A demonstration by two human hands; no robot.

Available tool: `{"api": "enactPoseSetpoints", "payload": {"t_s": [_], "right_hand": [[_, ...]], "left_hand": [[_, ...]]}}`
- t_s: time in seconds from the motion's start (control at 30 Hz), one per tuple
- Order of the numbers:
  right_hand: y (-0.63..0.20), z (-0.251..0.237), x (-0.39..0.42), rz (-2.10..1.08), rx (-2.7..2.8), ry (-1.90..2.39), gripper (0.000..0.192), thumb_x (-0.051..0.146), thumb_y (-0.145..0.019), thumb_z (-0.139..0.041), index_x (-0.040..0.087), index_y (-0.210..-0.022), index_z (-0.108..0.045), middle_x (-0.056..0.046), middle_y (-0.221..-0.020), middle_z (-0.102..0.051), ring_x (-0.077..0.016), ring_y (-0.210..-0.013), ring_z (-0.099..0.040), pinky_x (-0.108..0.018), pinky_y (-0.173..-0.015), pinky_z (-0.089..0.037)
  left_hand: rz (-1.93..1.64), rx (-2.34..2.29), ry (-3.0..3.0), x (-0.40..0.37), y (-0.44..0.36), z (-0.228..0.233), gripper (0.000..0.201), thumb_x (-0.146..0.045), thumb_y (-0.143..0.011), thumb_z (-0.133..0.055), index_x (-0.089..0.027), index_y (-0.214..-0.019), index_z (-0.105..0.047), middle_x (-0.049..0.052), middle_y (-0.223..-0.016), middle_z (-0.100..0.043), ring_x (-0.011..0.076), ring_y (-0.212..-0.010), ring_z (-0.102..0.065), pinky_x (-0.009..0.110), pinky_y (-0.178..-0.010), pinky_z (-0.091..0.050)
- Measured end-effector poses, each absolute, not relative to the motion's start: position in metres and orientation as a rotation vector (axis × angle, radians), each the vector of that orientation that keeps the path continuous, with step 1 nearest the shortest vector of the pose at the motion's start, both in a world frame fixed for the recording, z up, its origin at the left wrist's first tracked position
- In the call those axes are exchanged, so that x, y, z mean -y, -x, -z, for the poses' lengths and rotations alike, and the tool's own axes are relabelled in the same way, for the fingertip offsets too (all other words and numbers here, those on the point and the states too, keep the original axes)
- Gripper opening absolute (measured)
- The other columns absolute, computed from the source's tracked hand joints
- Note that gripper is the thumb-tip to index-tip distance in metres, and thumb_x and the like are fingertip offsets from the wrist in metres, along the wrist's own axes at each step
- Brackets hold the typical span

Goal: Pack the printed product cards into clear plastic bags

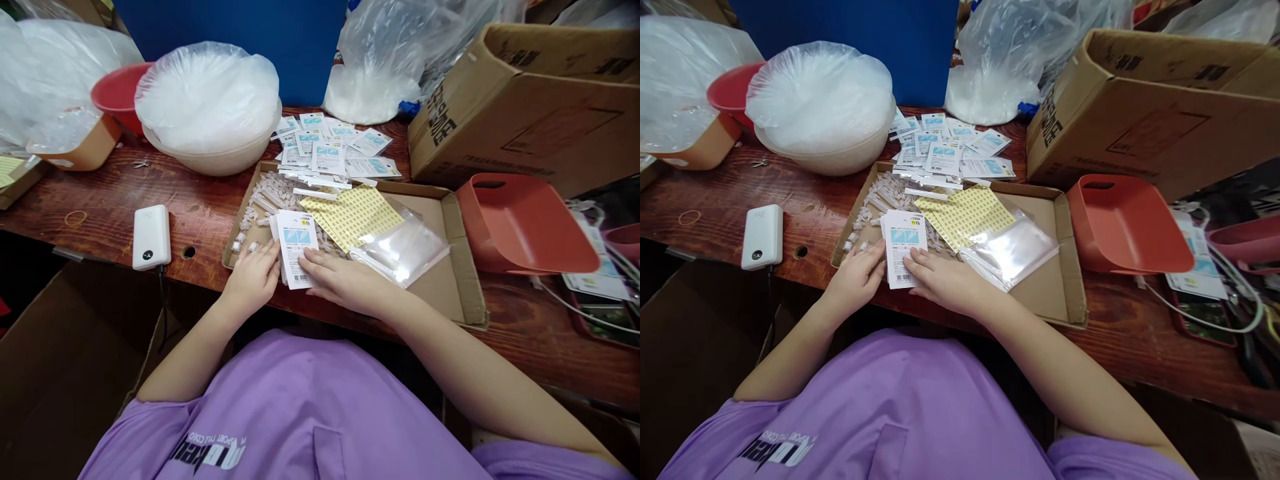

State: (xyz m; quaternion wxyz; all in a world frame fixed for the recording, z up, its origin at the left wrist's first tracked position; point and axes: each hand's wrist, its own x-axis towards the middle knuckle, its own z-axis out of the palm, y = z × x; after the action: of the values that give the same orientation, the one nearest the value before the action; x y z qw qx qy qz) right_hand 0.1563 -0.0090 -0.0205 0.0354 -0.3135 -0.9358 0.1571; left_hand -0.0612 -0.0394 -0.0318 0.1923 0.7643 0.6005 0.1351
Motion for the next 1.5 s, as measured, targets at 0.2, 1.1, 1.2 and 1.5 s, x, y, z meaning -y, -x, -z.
{"api": "enactPoseSetpoints", "payload": {"t_s": [0.2, 1.1, 1.2, 1.5], "right_hand": [[-0.167, 0.035, 0.026, -0.429, 2.745, 0.865, 0.042, 0.009, -0.09, -0.039, 0.012, -0.131, -0.05, -0.018, -0.135, -0.051, -0.0264, -0.125, -0.05, -0.046, -0.1, -0.047], [-0.271, 0.082, 0.147, 0.322, 1.899, 1.21, 0.043, 0.014, -0.081, -0.056, 0.032, -0.12, -0.051, -0.004, -0.089, -0.068, -0.0216, -0.078, -0.065, -0.036, -0.067, -0.05], [-0.272, 0.082, 0.151, 0.333, 1.858, 1.217, 0.044, 0.013, -0.08, -0.055, 0.028, -0.121, -0.051, -0.006, -0.089, -0.067, -0.0223, -0.08, -0.065, -0.037, -0.069, -0.05], [-0.3, 0.085, 0.141, 0.286, 1.815, 1.215, 0.035, 0.017, -0.081, -0.055, 0.033, -0.113, -0.053, -0.004, -0.091, -0.07, -0.0228, -0.087, -0.068, -0.039, -0.073, -0.054]], "left_hand": [[-0.412, -1.787, -2.196, 0.039, 0.058, 0.035, 0.046, -0.025, -0.092, -0.035, -0.015, -0.135, -0.046, 0.014, -0.143, -0.045, 0.0264, -0.132, -0.043, 0.05, -0.111, -0.027], [-0.085, -1.52, -2.064, -0.094, -0.133, -0.007, 0.042, -0.041, -0.061, -0.078, -0.008, -0.083, -0.064, 0.022, -0.112, -0.06, 0.0459, -0.119, -0.046, 0.054, -0.104, -0.03], [-0.018, -1.612, -1.946, -0.116, -0.154, 0.01, 0.044, -0.036, -0.043, -0.087, -0.011, -0.069, -0.062, 0.019, -0.105, -0.063, 0.0485, -0.12, -0.044, 0.054, -0.107, -0.028], [-0.267, -1.442, -1.794, -0.094, -0.132, -0.016, 0.014, -0.027, -0.073, -0.068, -0.019, -0.076, -0.056, 0.009, -0.086, -0.068, 0.0295, -0.097, -0.064, 0.043, -0.091, -0.046]]}}
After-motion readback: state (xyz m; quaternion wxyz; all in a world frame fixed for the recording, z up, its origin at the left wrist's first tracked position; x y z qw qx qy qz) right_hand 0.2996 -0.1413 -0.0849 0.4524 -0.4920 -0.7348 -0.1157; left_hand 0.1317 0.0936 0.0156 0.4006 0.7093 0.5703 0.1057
